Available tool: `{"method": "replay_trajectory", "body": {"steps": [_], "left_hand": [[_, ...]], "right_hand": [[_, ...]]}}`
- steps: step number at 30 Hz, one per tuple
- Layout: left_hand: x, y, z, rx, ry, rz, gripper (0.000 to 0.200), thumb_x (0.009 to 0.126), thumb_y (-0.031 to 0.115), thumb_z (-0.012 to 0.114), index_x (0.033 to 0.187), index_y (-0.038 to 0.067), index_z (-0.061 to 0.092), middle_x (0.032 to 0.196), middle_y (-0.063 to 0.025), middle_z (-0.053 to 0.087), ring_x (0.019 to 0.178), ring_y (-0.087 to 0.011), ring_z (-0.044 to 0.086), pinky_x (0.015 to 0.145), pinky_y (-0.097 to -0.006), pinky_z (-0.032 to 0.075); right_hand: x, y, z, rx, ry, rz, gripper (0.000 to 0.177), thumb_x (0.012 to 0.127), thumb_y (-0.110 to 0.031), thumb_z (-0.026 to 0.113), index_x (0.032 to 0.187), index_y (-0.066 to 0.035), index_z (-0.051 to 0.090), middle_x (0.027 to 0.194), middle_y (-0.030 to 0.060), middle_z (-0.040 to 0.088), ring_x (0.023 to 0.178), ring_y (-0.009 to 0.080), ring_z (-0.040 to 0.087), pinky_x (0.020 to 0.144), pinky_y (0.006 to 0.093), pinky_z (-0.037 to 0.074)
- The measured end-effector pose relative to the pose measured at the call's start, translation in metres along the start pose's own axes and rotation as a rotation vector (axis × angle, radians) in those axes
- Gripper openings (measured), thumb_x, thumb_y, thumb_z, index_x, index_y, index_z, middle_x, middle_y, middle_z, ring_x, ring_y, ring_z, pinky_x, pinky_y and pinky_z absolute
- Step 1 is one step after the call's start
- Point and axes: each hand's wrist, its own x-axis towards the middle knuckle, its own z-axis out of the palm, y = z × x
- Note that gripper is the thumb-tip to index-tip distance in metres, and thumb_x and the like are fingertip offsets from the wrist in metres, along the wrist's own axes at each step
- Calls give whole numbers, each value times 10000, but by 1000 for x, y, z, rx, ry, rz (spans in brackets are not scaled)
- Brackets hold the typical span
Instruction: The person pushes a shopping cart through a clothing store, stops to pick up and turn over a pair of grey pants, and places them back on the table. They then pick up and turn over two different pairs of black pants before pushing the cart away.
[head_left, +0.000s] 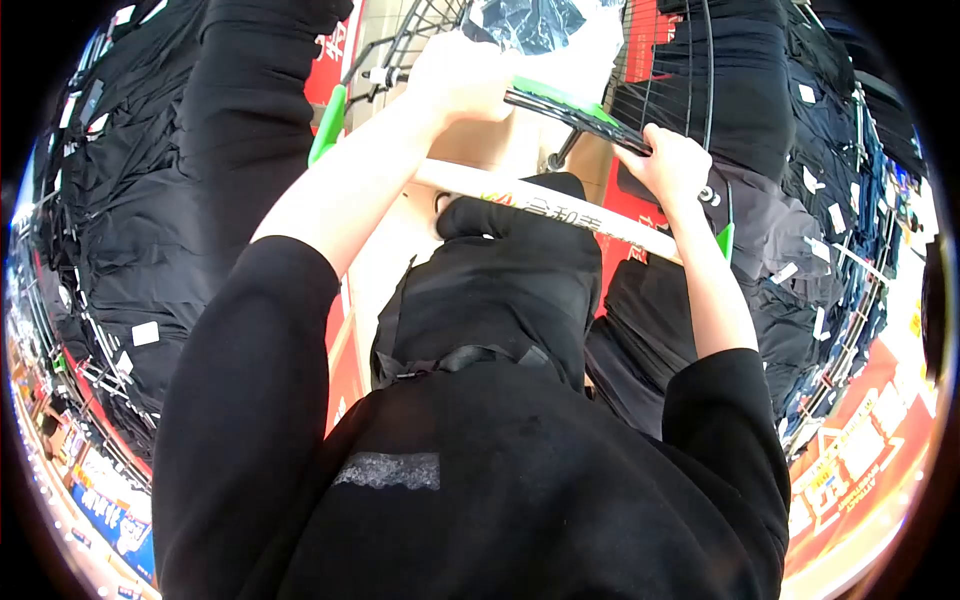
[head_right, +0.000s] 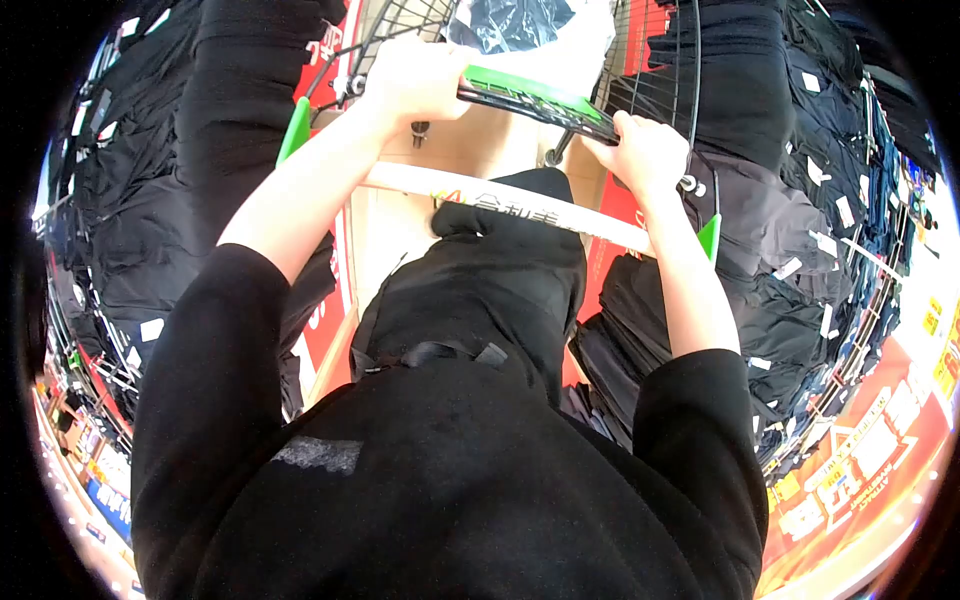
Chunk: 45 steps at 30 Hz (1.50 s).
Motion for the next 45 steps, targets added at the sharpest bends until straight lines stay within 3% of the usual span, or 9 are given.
{"method": "replay_trajectory", "body": {"steps": [6,9,11,13,21,31,35,37,45], "left_hand": [[1,5,-21,-152,-213,-120,257,638,295,736,834,141,672,768,-81,704,718,-281,711,660,-427,567],[8,16,-67,-164,37,-127,275,612,349,692,710,93,717,666,-127,672,615,-298,673,553,-445,521],[12,10,-37,-148,-480,-159,288,593,271,736,828,117,671,767,-96,701,730,-278,711,659,-421,563],[6,6,-8,-143,-65,-69,319,560,267,735,818,92,665,742,-97,697,701,-282,705,650,-408,559],[12,3,-40,-46,-208,-82,289,604,275,735,815,81,695,761,-109,721,739,-292,718,713,-415,541],[1,15,-40,97,3,-167,137,698,152,692,805,69,672,684,-113,686,674,-305,707,583,-439,528],[-32,39,-78,51,-119,-265,289,722,157,716,998,82,672,1001,-129,671,1001,-301,664,863,-432,520],[-54,44,-78,-110,187,-348,359,755,166,706,1099,92,634,1127,-109,610,1113,-282,593,962,-426,470],[-217,207,-103,-152,420,-1105,289,846,123,640,1130,75,621,1062,-150,590,1056,-345,579,924,-440,491]], "right_hand": [[0,-3,-11,6,-104,10,421,707,-493,787,753,-114,607,700,79,639,660,297,657,584,422,512],[-3,-2,-12,8,-56,-2,397,761,-499,760,841,-125,653,755,79,664,682,300,663,617,421,536],[-7,5,-3,21,66,-14,397,673,-474,811,787,-131,647,707,77,645,649,293,654,586,427,529],[-3,11,5,32,-50,56,385,592,-387,845,680,-121,580,689,64,625,620,301,629,585,428,518],[17,1,-21,50,-15,39,380,620,-391,844,678,-101,605,707,77,630,659,321,661,590,449,534],[42,1,-53,67,-141,70,419,706,-492,794,717,-82,708,775,128,697,702,355,694,636,482,549],[49,3,-48,119,-116,57,449,705,-509,793,687,-75,684,744,138,690,704,363,690,639,487,545],[55,5,-42,139,-141,52,470,695,-516,801,681,-67,662,759,137,684,709,369,681,637,491,536],[78,24,-27,293,-497,-182,728,591,-539,867,1041,-33,599,975,196,637,919,388,647,768,491,534]]}}
